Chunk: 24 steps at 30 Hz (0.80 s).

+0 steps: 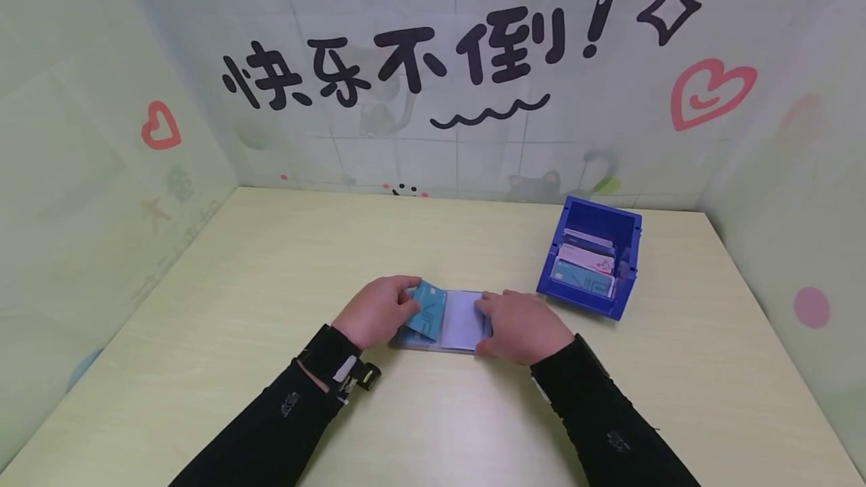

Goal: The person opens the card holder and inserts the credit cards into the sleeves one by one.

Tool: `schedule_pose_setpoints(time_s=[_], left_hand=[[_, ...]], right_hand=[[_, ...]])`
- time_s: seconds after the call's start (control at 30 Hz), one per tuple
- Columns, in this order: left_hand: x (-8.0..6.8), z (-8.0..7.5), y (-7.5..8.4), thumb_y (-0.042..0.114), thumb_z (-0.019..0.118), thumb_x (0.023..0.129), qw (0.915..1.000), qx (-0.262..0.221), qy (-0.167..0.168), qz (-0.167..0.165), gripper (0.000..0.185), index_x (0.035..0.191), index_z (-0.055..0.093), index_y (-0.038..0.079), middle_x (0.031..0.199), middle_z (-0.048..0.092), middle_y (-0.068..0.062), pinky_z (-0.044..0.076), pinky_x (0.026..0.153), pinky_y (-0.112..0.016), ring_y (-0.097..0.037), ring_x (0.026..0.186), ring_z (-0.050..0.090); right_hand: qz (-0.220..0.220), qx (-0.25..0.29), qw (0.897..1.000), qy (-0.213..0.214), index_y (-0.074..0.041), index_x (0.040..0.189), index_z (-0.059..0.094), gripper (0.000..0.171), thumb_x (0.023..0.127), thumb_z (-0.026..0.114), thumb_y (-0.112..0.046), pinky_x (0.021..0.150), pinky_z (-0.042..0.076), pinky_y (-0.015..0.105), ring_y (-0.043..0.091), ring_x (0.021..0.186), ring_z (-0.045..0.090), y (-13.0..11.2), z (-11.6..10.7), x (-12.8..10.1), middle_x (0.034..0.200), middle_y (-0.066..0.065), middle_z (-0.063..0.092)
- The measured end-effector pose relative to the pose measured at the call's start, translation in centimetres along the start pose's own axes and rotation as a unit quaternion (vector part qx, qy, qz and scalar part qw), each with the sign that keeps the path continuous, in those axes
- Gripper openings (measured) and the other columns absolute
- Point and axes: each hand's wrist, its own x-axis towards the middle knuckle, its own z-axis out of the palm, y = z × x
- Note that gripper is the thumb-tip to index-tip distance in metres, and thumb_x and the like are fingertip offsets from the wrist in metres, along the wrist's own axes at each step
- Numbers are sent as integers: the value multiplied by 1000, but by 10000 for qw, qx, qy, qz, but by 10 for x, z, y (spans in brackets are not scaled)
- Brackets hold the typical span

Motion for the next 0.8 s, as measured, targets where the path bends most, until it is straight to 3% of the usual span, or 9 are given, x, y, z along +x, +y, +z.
schedule_pose_setpoints(time_s=[0.3, 0.8], left_hand=[[-1, 3, 1, 13, 60, 104, 10000, 77, -20, 4, 44, 147, 60, 4, 69, 33, 2, 33, 55, -26, -13, 56, 38], [1, 10, 5, 18, 68, 102, 9994, 335, -67, -56, 45, 145, 63, 6, 72, 54, 2, 41, 65, -28, -15, 68, 54]], right_hand=[[-8, 14, 10000, -74, -8, 150, 59, 71, 90, 83, -36, 114, 47, 55, 39, 140, 58, -1, 1, -1, 156, 13, 56], [16, 10, 9999, -111, -7, 151, 57, 72, 91, 82, -36, 113, 48, 55, 38, 138, 59, -1, 1, -1, 155, 13, 57]])
